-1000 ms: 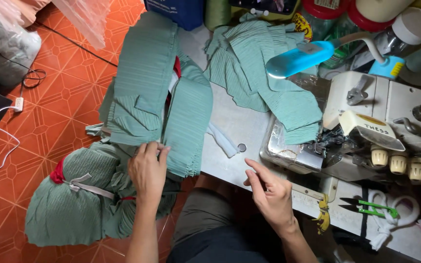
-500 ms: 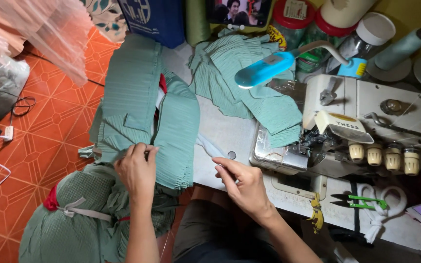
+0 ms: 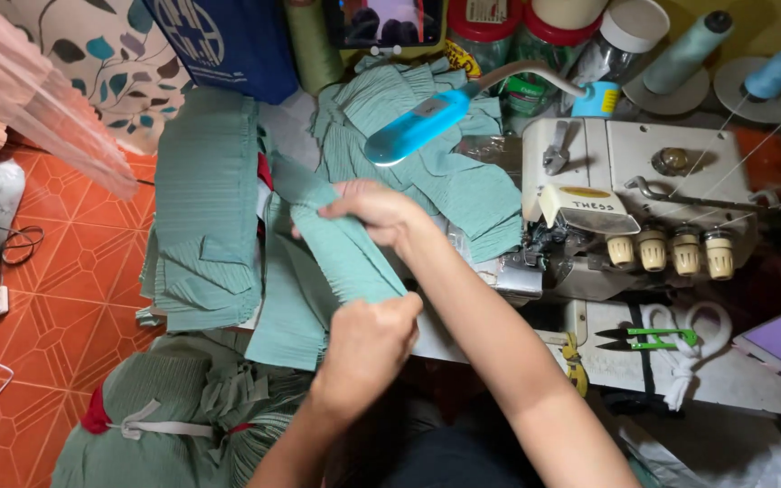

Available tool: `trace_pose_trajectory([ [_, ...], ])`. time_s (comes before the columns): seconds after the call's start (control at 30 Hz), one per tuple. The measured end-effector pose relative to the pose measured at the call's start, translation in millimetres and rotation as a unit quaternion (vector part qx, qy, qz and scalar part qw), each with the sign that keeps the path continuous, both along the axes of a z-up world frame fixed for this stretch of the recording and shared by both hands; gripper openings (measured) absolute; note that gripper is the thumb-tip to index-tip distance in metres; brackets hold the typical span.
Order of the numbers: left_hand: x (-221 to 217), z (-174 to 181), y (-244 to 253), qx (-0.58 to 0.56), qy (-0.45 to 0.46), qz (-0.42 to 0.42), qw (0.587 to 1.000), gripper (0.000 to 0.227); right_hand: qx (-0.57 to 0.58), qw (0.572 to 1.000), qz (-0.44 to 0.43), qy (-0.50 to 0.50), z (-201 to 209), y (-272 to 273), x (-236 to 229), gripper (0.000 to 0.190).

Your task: Sorting and organizing pleated green fabric strips on a sewing table

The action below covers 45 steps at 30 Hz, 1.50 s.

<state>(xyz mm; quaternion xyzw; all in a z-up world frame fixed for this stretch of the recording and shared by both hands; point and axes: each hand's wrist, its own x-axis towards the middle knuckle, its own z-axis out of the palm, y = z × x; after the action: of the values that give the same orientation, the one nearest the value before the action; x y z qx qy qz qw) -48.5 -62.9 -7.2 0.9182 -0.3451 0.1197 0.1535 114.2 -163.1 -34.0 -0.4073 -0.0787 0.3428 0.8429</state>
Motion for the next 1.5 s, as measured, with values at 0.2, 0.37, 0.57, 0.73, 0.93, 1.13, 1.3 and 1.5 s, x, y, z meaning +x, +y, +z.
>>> trace_pose_trajectory([
  [0.2, -31, -20, -7, -0.002, 0.072, -0.149, 0.986, 0.016, 0.107, 0.992, -0.067, -0.007, 1, -33, 49, 0.018],
  [0.37, -19, 13, 2, -0.196, 0.128, -0.179, 0.956, 0.013, 0.025, 0.983, -0.181, -0.02, 30, -64, -20, 0.029],
  [0.57, 27, 19, 9, -0.245, -0.037, -0.049, 0.968, 0.055, -0.058, 0.979, -0.195, -0.015, 26, -94, -145, 0.047],
  [0.73, 44, -17, -21, -0.303, 0.01, -0.098, 0.948, 0.035, -0.067, 0.968, -0.235, 0.048, 11, -108, -209, 0.039],
  [0.93, 39, 2, -12, -0.577, 0.39, -0.231, 0.679, 0.024, 0.05, 0.977, -0.182, 0.095, -9, -122, -244, 0.053],
  [1.13, 33, 28, -63, -0.291, 0.273, -0.278, 0.873, 0.015, 0.271, 0.947, -0.166, 0.053, -148, -129, -263, 0.049],
  [1.3, 50, -20, -108, -0.201, 0.016, -0.115, 0.973, 0.018, 0.02, 0.911, -0.413, 0.005, -53, -117, -243, 0.056],
  [1.5, 60, -21, -111, -0.181, 0.008, -0.118, 0.976, 0.02, -0.109, 0.923, -0.369, -0.013, -63, -116, -257, 0.04],
])
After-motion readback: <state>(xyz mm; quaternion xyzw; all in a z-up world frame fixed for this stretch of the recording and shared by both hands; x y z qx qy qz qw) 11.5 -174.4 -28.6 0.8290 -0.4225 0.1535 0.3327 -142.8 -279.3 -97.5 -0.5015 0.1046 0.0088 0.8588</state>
